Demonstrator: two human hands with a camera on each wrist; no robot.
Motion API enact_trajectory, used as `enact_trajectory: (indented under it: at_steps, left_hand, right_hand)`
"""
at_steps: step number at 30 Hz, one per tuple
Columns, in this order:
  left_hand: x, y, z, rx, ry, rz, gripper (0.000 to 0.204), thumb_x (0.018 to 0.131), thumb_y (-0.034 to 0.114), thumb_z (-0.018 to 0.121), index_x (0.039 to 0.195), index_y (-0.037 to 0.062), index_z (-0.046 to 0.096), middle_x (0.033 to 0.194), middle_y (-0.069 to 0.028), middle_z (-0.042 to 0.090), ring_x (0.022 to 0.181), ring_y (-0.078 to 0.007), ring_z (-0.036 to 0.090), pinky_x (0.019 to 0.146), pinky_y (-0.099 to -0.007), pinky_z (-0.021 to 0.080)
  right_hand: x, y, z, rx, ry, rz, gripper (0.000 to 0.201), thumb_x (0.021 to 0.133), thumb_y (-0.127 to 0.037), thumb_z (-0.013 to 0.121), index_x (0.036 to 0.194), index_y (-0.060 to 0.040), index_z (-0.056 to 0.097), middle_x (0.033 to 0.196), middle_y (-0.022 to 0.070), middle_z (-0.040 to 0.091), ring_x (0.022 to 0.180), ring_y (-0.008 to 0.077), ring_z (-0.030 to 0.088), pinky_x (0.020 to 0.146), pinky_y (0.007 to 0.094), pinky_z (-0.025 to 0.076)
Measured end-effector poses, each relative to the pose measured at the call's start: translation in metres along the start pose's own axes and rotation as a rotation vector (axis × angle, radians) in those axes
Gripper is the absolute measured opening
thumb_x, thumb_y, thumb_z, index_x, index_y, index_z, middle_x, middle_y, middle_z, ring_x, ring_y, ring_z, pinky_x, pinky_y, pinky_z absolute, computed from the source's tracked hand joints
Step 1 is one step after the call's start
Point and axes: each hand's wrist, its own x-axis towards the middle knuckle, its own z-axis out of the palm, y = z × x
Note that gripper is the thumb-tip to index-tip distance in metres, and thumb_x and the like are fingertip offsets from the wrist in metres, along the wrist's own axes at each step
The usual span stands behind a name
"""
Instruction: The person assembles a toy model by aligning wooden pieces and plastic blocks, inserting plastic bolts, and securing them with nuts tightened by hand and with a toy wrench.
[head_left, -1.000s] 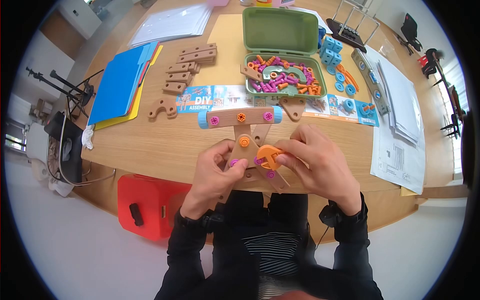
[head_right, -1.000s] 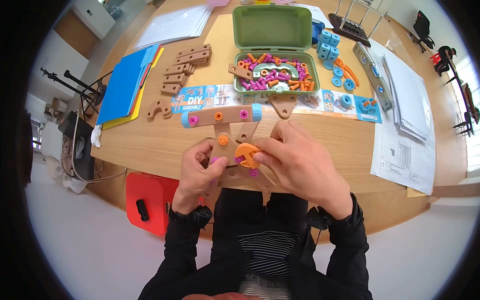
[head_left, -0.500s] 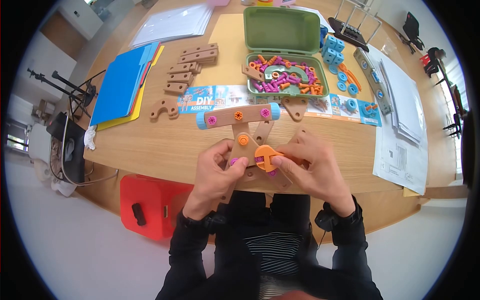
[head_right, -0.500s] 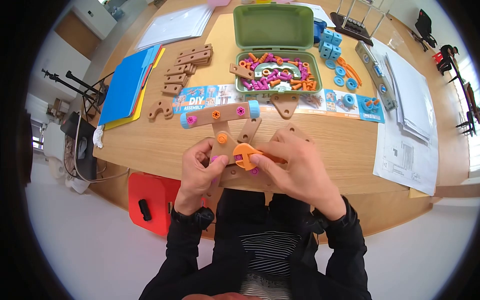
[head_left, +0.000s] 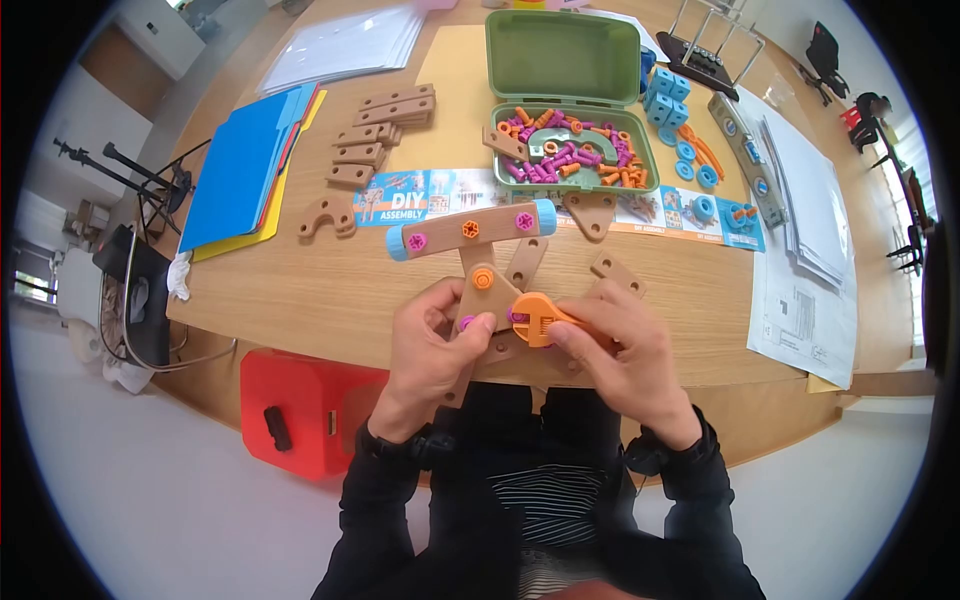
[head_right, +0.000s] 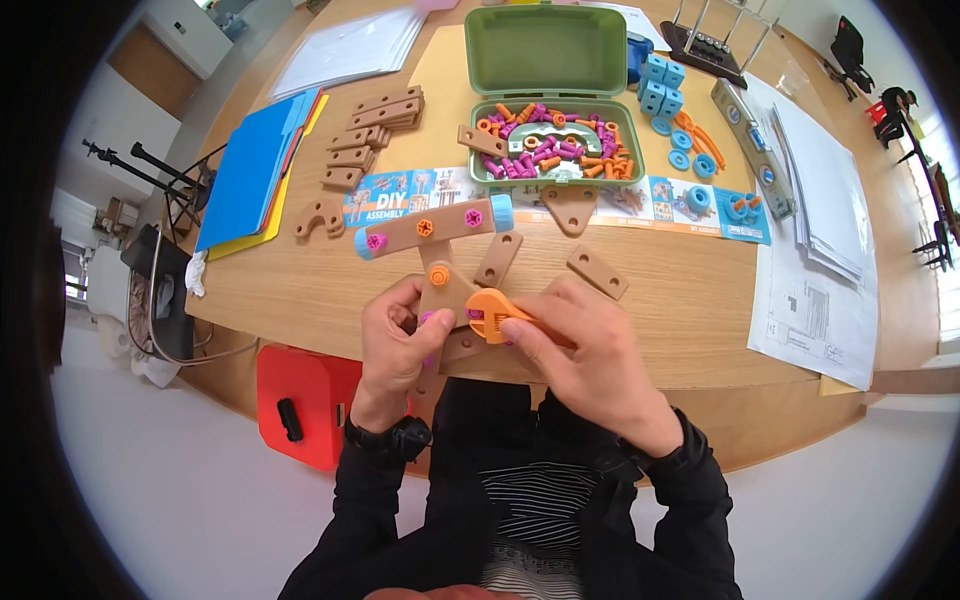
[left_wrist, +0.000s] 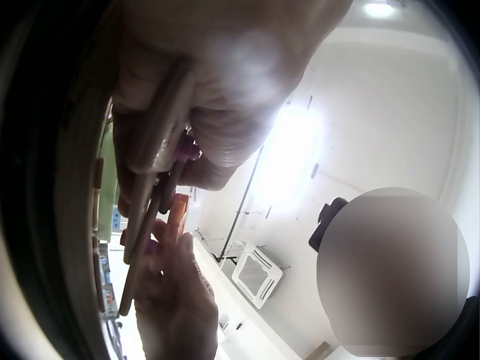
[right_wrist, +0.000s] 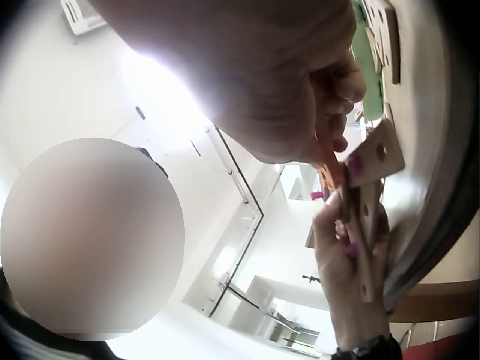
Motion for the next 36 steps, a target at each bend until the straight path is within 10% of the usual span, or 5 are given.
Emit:
enact_trajectory:
  at_steps: [36]
  left_hand:
    - [0.001, 0.014, 0.002, 0.049, -0.107, -0.120, 0.030, 0.092, 0.005, 0.074, 0.119, -0.0063, 0.069, 0.104, -0.0051, 0.075, 0.092, -0.0059, 0.068, 0.081, -0.0227, 0.053]
  right_hand:
    - [0.028, 0.012, -0.028, 0.234, -0.172, 0.172, 0.018, 0.087, -0.008, 0.089, 0.101, -0.0006, 0.081, 0.095, 0.0029, 0.071, 0.082, 0.0083, 0.065, 0.069, 0.0229, 0.049]
